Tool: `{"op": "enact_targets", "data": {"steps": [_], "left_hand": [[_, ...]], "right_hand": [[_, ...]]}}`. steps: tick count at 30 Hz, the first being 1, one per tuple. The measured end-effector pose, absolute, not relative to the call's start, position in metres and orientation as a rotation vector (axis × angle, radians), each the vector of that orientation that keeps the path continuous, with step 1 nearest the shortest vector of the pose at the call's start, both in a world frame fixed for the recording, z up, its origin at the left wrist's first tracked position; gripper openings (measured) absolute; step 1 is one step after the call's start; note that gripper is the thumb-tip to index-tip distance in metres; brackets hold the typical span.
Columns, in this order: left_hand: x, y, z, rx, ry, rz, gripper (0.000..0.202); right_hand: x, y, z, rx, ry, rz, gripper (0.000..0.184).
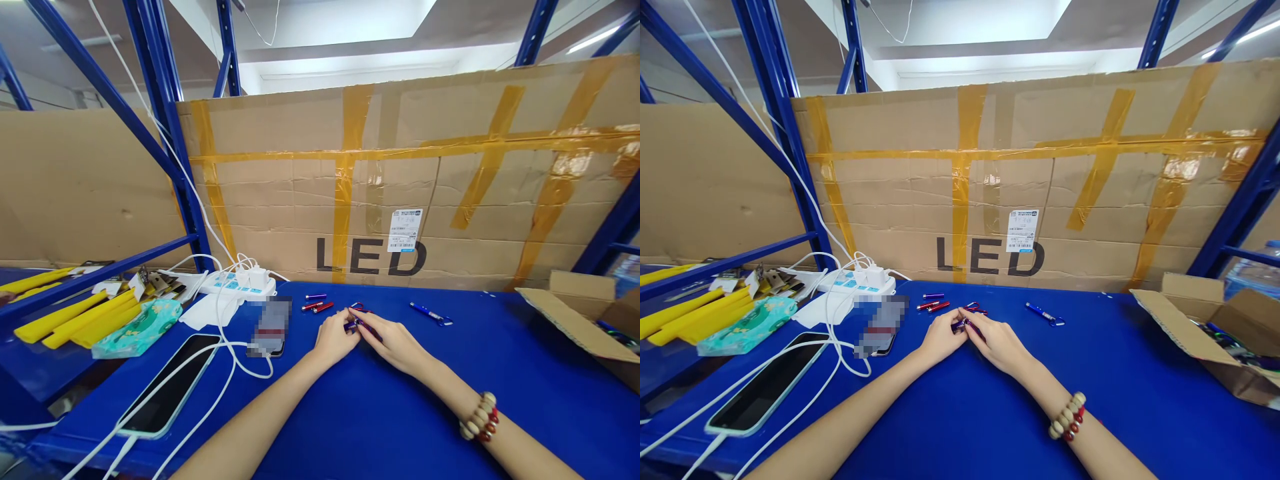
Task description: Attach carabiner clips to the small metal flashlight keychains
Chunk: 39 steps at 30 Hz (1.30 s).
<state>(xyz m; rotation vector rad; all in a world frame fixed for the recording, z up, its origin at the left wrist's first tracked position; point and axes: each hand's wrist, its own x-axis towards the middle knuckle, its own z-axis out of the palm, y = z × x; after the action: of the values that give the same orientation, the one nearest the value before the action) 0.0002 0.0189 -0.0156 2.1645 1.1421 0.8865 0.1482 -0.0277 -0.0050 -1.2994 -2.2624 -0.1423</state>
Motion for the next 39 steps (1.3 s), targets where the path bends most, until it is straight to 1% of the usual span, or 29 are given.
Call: {"op": "enact_targets", "data": {"steps": [6, 12, 17, 21, 24, 27, 30, 32, 35, 39], "left_hand": [[0.0, 0.019, -0.017, 2.155, 1.195, 0.909, 0.016], [0.001, 0.023, -0.022, 2.081, 1.077, 1.024, 0.022], [0.001, 0.025, -0.021, 2.013, 1.03, 1.097, 0.021], [0.002, 0.024, -0.02, 1.951, 0.946, 1.085, 0.024], [0.001, 0.025, -0.02, 1.921, 1.026, 1.079, 0.024], [-0.002, 0.028, -0.02, 1.92, 1.234, 1.131, 0.025], [-0.006, 0.032, -0.021, 1.937, 1.352, 1.176, 0.021], [-0.008, 0.034, -0.021, 1.962, 1.395, 1.19, 0.019], [-0.01, 0.036, -0.02, 2.016, 1.464, 1.19, 0.018], [-0.013, 0.037, -0.018, 2.012, 1.574, 1.173, 0.018]], "right_hand": [[0.15, -0.025, -0.006, -1.332, -2.232, -0.132, 0.037], [0.152, -0.027, -0.002, -1.357, -2.173, -0.021, 0.036], [0.148, -0.031, 0.005, -1.423, -2.122, -0.008, 0.025], [0.152, -0.028, 0.005, -1.423, -2.161, -0.106, 0.022], [0.164, -0.024, 0.01, -1.479, -2.077, -0.237, 0.023], [0.181, -0.021, 0.02, -1.76, -1.771, -0.388, 0.027], [0.198, -0.021, 0.029, -2.186, -1.577, -0.334, 0.029], [0.206, -0.022, 0.032, -2.371, -1.513, -0.25, 0.029], [0.215, -0.021, 0.03, -2.524, -1.451, -0.163, 0.031], [0.221, -0.02, 0.024, -2.615, -1.434, -0.087, 0.03]]}}
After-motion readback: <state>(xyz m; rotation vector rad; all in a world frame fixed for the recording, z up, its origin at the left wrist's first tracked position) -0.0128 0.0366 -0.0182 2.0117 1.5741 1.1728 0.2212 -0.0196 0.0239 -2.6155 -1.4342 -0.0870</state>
